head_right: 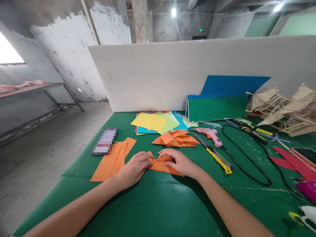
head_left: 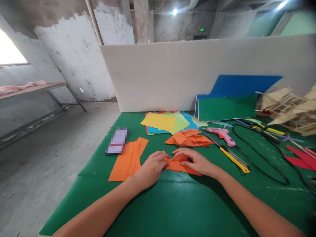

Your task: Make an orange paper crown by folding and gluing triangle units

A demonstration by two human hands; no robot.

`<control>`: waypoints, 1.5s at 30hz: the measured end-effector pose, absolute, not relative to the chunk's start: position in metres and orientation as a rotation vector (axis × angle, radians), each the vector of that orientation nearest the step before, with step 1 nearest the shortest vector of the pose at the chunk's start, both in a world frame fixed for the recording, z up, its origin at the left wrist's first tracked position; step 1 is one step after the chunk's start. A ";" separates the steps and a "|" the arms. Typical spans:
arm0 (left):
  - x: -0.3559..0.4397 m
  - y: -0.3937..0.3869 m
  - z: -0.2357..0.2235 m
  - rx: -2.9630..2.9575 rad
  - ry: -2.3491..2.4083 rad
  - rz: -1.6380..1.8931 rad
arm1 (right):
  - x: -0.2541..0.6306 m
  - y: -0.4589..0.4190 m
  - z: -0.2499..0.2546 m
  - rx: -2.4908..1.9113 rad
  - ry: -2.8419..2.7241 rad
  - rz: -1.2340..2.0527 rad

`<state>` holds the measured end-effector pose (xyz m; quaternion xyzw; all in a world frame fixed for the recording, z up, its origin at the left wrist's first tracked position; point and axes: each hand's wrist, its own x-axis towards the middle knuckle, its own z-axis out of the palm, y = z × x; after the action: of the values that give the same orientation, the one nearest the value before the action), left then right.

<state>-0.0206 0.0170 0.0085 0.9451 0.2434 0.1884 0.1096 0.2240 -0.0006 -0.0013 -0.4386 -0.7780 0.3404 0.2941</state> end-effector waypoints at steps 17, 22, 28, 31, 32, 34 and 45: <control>-0.006 0.015 0.007 2.830 0.815 0.500 | 0.226 0.000 -0.002 -1.230 -2.086 0.947; -0.007 0.016 0.007 2.820 0.787 0.496 | 0.228 0.000 -0.002 -1.175 -2.076 0.972; -0.008 0.016 0.006 2.825 0.773 0.498 | 0.227 -0.001 -0.001 -1.160 -2.058 1.017; -0.008 0.016 0.006 2.821 0.769 0.505 | 0.226 -0.002 0.001 -1.158 -2.049 1.039; -0.008 0.016 0.006 2.822 0.766 0.504 | 0.225 -0.002 0.002 -1.159 -2.047 1.050; -0.007 0.016 0.007 2.830 0.759 0.504 | 0.225 -0.002 0.003 -1.160 -2.043 1.063; -0.007 0.017 0.004 2.885 0.733 0.513 | 0.227 0.000 -0.001 -1.139 -2.043 1.087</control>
<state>-0.0067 0.0171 0.0036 0.9534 0.2423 0.1696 0.0603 0.2268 -0.0004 -0.0006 -0.4243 -0.7609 0.4049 0.2776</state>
